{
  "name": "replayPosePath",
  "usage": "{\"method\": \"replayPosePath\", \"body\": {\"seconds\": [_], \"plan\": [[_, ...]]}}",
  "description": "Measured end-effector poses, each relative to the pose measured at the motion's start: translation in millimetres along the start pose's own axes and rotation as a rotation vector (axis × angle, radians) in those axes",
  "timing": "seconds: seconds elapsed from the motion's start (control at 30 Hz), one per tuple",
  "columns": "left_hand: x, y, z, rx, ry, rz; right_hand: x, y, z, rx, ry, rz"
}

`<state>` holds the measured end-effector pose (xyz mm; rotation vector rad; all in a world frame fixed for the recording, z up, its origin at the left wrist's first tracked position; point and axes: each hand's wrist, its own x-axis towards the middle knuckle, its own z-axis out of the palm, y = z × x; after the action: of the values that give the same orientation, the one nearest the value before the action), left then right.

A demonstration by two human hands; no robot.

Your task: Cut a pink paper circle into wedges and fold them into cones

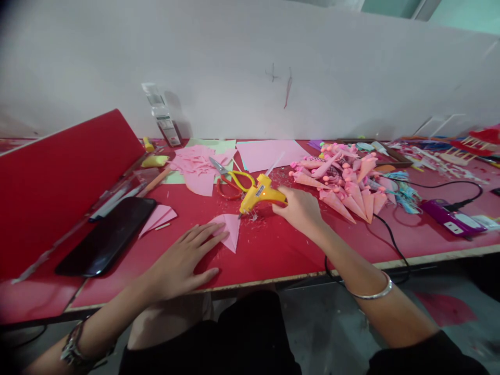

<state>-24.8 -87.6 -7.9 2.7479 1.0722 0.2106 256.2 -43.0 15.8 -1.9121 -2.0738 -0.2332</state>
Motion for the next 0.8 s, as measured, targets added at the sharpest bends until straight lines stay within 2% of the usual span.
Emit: {"method": "replayPosePath", "body": {"seconds": [0.43, 0.67, 0.8], "plan": [[0, -1, 0.3, -0.016, 0.003, 0.005, 3, 3, 5, 0.02, 0.04, 0.005], [-5, -4, 5.0, -0.014, 0.007, -0.018, 4, 31, 18, 0.141, 0.105, 0.166], [1, -12, -1.5, -0.078, 0.053, -0.118, 5, 48, 34, 0.27, 0.052, 0.189]]}}
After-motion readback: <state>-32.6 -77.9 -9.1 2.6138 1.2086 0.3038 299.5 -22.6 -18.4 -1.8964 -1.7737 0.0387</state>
